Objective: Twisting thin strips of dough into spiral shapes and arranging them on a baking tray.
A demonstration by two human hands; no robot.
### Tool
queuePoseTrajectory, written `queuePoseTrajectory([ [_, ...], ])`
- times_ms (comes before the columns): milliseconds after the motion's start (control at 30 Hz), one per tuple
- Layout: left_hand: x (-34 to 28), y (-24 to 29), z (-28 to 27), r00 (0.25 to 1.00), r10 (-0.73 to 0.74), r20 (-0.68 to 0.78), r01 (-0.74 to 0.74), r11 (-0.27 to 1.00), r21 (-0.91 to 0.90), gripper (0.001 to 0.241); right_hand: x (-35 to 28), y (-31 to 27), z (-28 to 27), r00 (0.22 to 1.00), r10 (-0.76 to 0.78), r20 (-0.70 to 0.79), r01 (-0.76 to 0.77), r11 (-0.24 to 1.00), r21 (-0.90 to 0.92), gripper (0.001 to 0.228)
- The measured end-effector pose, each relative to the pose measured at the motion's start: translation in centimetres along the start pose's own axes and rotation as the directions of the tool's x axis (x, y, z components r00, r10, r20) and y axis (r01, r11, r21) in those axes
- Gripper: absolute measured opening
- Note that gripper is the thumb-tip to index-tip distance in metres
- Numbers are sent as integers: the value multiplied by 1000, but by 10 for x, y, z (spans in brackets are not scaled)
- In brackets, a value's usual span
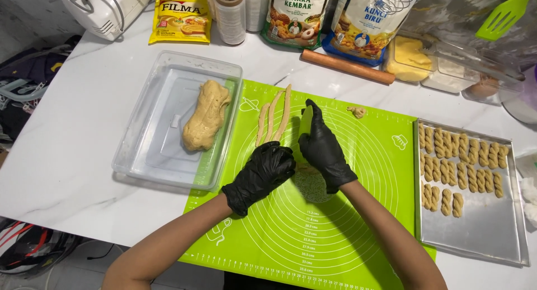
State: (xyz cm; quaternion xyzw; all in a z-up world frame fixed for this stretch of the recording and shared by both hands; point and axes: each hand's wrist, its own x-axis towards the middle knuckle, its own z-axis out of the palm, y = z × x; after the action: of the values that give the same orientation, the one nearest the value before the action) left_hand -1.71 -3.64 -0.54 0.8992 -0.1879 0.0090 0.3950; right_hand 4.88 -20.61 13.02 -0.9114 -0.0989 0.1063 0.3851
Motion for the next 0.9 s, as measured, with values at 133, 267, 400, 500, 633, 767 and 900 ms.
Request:
queuePoseTrajectory([
  [133, 4, 38, -20, 999, 26, 21, -29, 989, 143, 63, 21, 10, -5, 996, 25, -90, -25, 1000, 4, 82],
  [267, 6, -24, 11, 975, 224, 8, -210, 899, 384, 60, 18, 6, -18, 995, 2, -103, 14, 987, 158, 88],
  [400, -6, -45, 23, 945, 321, -59, -275, 882, 382, 56, 11, 33, -48, 959, 62, -277, 31, 947, 319, 81],
  [500, -10, -105, 66, 945, 325, -47, -251, 808, 533, 58, -11, 58, -85, 950, 128, -284, -28, 944, 329, 81],
  [633, -11, -73, 40, 986, 159, -51, -142, 959, 244, 54, -46, 107, -128, 980, 129, -151, -104, 981, 162, 77],
  [767, 12, -12, -18, 986, 146, -75, -118, 947, 297, 30, -71, 142, -149, 988, -11, -152, -37, 950, -309, 84],
  [900, 33, 19, -36, 972, 164, -166, -142, 980, 136, 32, -108, 149, -150, 916, -293, -276, 141, 876, -461, 75],
])
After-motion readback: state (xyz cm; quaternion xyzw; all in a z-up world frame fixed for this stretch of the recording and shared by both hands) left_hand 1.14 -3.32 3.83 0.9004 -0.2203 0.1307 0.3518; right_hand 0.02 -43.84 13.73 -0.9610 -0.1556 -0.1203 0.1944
